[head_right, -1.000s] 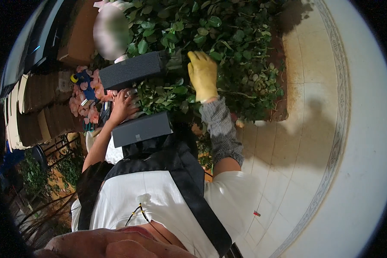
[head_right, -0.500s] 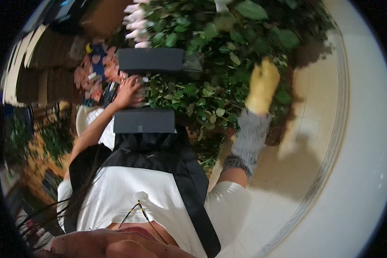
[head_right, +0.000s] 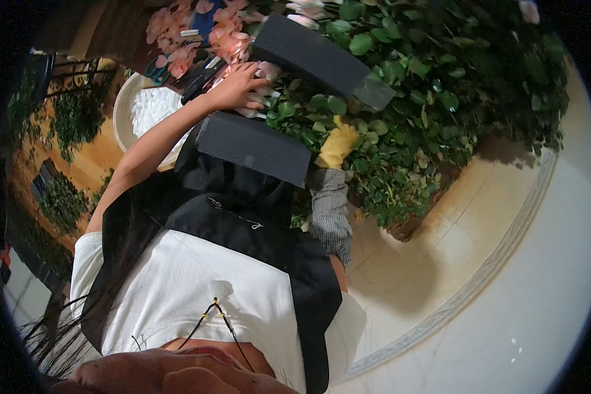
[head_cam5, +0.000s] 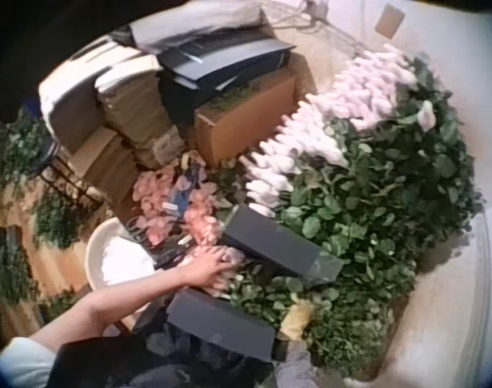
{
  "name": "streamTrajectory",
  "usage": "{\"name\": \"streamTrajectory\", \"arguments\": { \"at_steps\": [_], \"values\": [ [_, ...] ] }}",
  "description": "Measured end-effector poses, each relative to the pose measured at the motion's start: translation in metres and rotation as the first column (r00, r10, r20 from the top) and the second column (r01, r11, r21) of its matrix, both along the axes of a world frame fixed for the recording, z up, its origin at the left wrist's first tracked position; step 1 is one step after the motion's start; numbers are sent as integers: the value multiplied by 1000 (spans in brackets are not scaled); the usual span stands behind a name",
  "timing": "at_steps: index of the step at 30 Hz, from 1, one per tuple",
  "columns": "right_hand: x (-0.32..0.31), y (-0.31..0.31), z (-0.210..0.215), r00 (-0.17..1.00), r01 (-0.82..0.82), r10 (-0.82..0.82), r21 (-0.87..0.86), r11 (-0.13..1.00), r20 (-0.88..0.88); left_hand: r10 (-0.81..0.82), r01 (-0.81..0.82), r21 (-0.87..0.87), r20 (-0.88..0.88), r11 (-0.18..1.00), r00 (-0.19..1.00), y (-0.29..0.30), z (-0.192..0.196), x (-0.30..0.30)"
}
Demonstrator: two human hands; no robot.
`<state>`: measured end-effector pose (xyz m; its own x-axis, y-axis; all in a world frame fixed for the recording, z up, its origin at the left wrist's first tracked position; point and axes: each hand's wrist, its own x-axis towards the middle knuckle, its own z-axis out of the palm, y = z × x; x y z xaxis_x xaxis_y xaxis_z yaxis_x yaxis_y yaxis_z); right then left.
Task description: The person organizes pink roses into a black box, using a white mesh-like material to secure the heads of several flowers.
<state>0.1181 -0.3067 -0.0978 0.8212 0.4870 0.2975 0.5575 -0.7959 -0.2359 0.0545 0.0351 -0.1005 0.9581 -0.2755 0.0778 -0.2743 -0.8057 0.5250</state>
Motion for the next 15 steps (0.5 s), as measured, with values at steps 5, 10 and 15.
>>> {"name": "streamTrajectory", "arguments": {
  "at_steps": [5,10,15],
  "values": [
    [16,25,91,985,-126,79,-333,934,-151,171,-155,-257,38,954,985,39,11,-45],
    [3,114,189,519,-380,439,262,887,-733,343,-595,-378,-553,709,760,58,7,-58],
    [-7,170,70,594,-750,224,-432,502,-772,-87,-123,-269,-653,955,752,39,27,-34]
  ]
}}
